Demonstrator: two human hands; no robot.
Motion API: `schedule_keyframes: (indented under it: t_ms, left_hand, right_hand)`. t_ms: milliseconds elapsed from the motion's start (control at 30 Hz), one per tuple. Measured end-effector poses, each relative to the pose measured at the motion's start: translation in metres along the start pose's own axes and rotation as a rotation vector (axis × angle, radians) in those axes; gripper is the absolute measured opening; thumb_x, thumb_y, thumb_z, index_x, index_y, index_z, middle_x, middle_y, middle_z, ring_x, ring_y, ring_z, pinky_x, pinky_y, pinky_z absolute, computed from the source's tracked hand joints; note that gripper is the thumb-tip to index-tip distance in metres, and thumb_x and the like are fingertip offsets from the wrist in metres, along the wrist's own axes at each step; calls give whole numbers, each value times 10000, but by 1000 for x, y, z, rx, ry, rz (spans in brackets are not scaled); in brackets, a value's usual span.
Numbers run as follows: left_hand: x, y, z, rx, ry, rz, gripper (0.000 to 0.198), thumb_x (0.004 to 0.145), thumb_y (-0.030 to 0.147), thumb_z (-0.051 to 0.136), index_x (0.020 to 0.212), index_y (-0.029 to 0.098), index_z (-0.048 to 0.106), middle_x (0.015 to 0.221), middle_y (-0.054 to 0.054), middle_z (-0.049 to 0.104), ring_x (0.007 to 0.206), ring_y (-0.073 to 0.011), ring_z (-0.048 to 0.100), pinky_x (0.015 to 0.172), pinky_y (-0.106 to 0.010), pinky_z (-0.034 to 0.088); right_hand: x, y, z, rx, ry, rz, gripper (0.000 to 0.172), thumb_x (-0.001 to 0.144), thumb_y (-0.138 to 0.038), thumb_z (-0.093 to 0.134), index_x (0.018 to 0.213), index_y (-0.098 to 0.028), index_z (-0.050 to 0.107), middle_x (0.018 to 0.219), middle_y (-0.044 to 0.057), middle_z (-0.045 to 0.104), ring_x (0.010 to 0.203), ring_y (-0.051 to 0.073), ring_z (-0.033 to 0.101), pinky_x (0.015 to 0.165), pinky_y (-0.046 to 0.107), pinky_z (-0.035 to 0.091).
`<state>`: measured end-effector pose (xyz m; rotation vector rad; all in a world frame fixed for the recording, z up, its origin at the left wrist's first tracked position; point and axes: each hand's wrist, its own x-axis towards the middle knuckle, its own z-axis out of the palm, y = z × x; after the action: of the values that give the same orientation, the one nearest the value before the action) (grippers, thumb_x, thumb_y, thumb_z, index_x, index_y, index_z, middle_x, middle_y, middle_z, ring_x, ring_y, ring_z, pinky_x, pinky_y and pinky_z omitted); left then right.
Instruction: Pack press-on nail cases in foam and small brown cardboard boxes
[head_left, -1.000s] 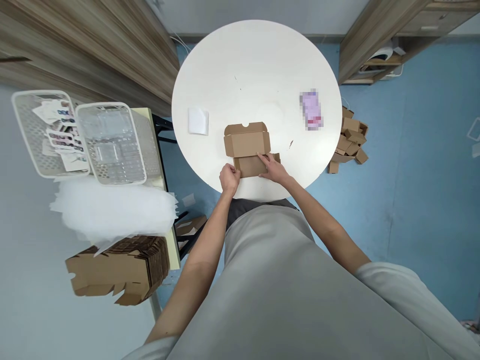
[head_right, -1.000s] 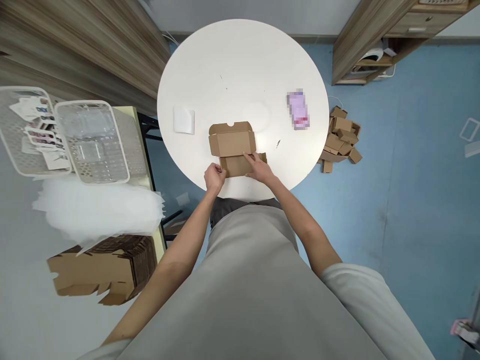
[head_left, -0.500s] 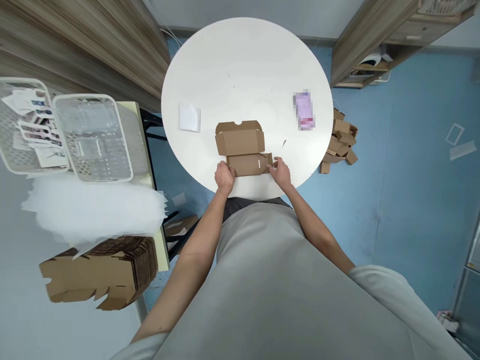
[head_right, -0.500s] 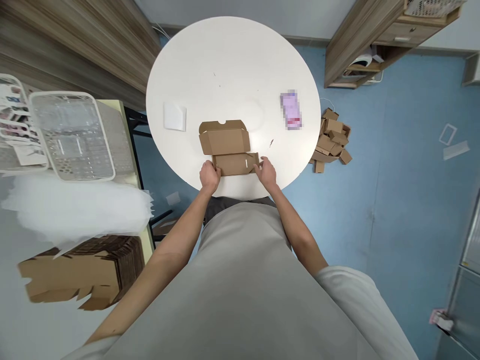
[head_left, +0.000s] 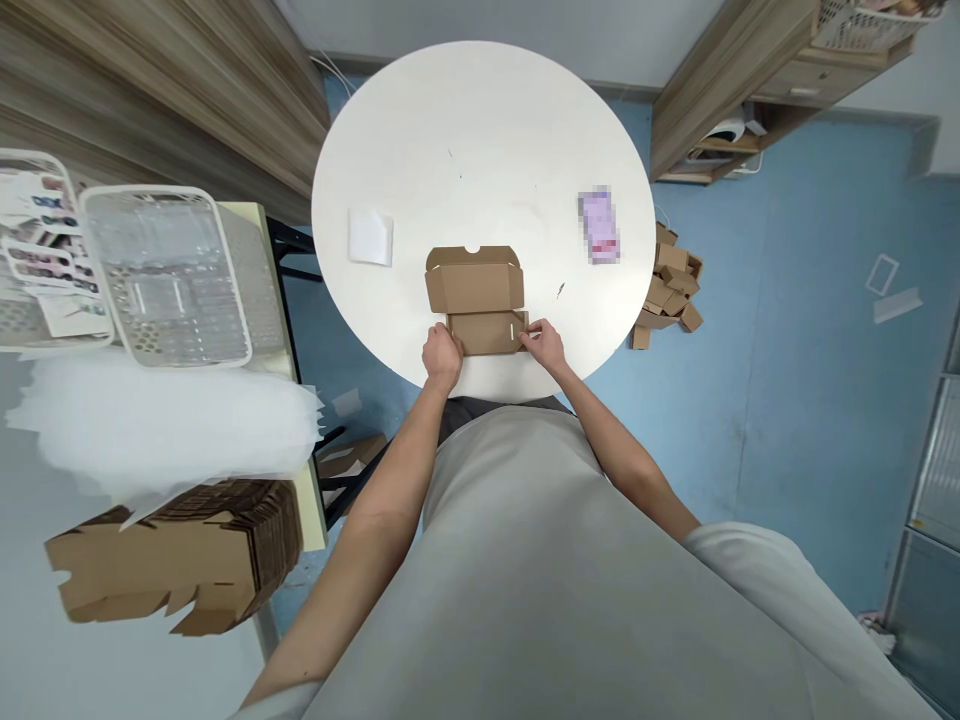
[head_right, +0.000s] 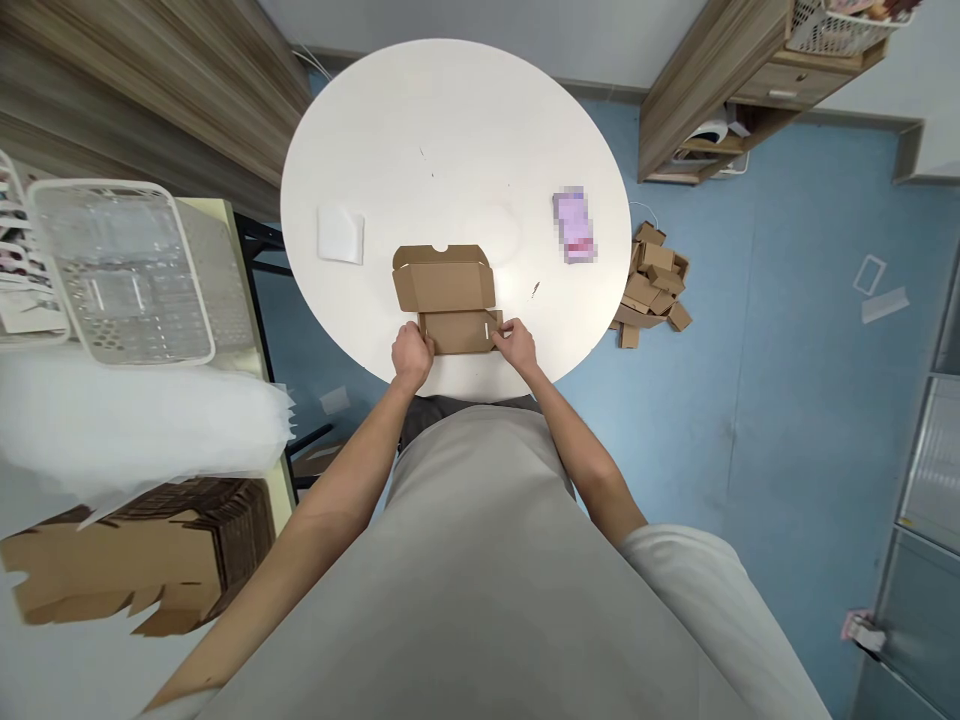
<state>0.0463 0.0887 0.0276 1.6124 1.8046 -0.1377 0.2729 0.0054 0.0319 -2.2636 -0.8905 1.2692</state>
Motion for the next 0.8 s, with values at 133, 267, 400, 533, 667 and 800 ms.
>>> schedule_keyframes:
  t_ms: [133, 267, 400, 533, 667, 800]
  left_hand:
    - [1, -1, 0, -30, -4, -2, 230, 1004, 197, 588, 1223, 204, 656, 1325, -225, 695, 1255, -463, 693, 1092, -587, 528]
    - [-1, 2, -3, 17, -38, -7, 278, 1014, 193, 585, 1282, 178, 656, 1365, -244, 684, 1280, -466, 693, 1108, -581, 521]
    - [-6, 3, -5, 97, -56, 7, 286, 1029, 171, 533, 1292, 166, 646, 1350, -243, 694, 1249, -450, 709, 1081, -565, 541]
    - [-10, 0, -6, 151, -70, 13, 261, 1048, 174, 497, 1277, 161, 621, 1329, -239, 700, 1218, -433, 716, 1050, -544, 556]
    - [-9, -6, -7, 153, -100, 18, 215, 1072, 208, 496, 1255, 178, 605, 1316, -218, 698, 1216, -395, 716, 1039, -499, 555]
    - [-9, -10, -12, 137, -165, 8, 174, 1067, 269, 557, 1211, 198, 623, 1277, -192, 718, 1214, -366, 719, 1049, -471, 551]
  right_hand:
    - [-6, -6, 14, 15, -41, -106, 232, 966, -462, 693, 1042, -264, 600, 1248, 55, 760, 943, 207, 734, 950, 367, 575]
    - [-5, -7, 25, -82, -11, -128, 197, 1008, -439, 656, 1046, -262, 577, 1183, 77, 757, 972, 238, 716, 939, 381, 561]
    - [7, -8, 29, -236, -53, -41, 115, 1007, -290, 629, 954, -275, 528, 939, 63, 722, 896, 278, 671, 807, 373, 519]
    - [13, -12, 34, -358, -62, -75, 183, 1028, -201, 538, 885, -288, 463, 881, 60, 651, 831, 284, 622, 766, 374, 459]
    - [9, -13, 38, -371, -50, -79, 155, 1052, -219, 515, 923, -285, 462, 925, 71, 655, 862, 293, 624, 777, 373, 447]
    - [2, -15, 41, -373, -42, 1, 103, 1075, -271, 537, 975, -267, 513, 1021, 102, 726, 912, 294, 666, 780, 371, 471]
